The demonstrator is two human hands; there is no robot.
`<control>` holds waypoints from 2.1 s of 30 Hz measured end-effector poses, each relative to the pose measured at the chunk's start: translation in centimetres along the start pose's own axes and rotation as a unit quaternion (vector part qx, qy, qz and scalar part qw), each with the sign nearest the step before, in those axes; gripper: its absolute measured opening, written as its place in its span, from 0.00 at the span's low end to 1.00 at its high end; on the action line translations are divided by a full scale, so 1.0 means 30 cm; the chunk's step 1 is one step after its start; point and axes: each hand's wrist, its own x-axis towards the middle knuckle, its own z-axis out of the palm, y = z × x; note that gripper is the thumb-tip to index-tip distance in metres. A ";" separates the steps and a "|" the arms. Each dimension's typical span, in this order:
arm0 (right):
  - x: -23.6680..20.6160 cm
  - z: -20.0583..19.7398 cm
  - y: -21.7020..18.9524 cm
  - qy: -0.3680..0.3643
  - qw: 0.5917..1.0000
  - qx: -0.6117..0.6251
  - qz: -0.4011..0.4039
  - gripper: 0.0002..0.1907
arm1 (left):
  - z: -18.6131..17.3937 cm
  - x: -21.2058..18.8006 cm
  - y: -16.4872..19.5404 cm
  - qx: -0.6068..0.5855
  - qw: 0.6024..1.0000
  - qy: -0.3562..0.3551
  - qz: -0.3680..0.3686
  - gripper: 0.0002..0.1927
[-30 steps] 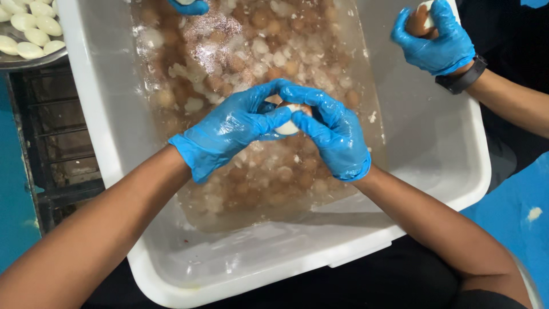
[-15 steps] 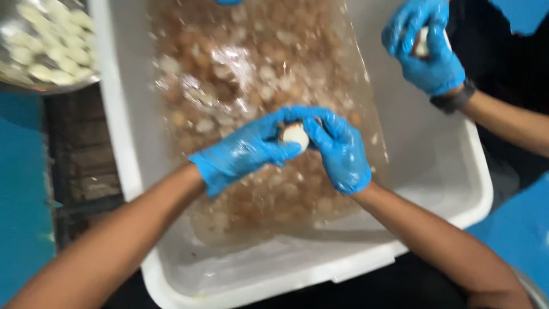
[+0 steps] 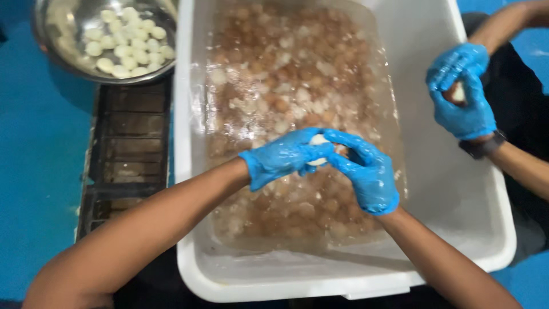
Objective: The person peels hard-boiled eggs by hand over a white tub filled with water and eggshells. They crack the shells, remove them, and place the peeled eggs into a metal bowl. A second person is also peeling eggs nearby.
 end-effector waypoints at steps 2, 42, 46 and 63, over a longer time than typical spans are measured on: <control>0.003 0.001 -0.003 0.014 0.999 -0.044 0.005 0.22 | 0.003 0.016 -0.006 0.006 1.000 0.006 0.003 0.24; -0.041 0.062 -0.058 -0.083 0.994 0.044 0.055 0.23 | 0.009 -0.094 0.160 0.011 0.994 -0.074 -0.079 0.30; -0.038 0.057 -0.056 -0.066 0.995 0.040 0.058 0.19 | 0.001 -0.093 0.144 -0.021 0.995 -0.044 -0.089 0.30; -0.044 0.102 -0.133 -0.033 0.975 -0.183 -0.121 0.28 | -0.095 -0.017 0.044 -0.265 0.951 0.073 -0.138 0.26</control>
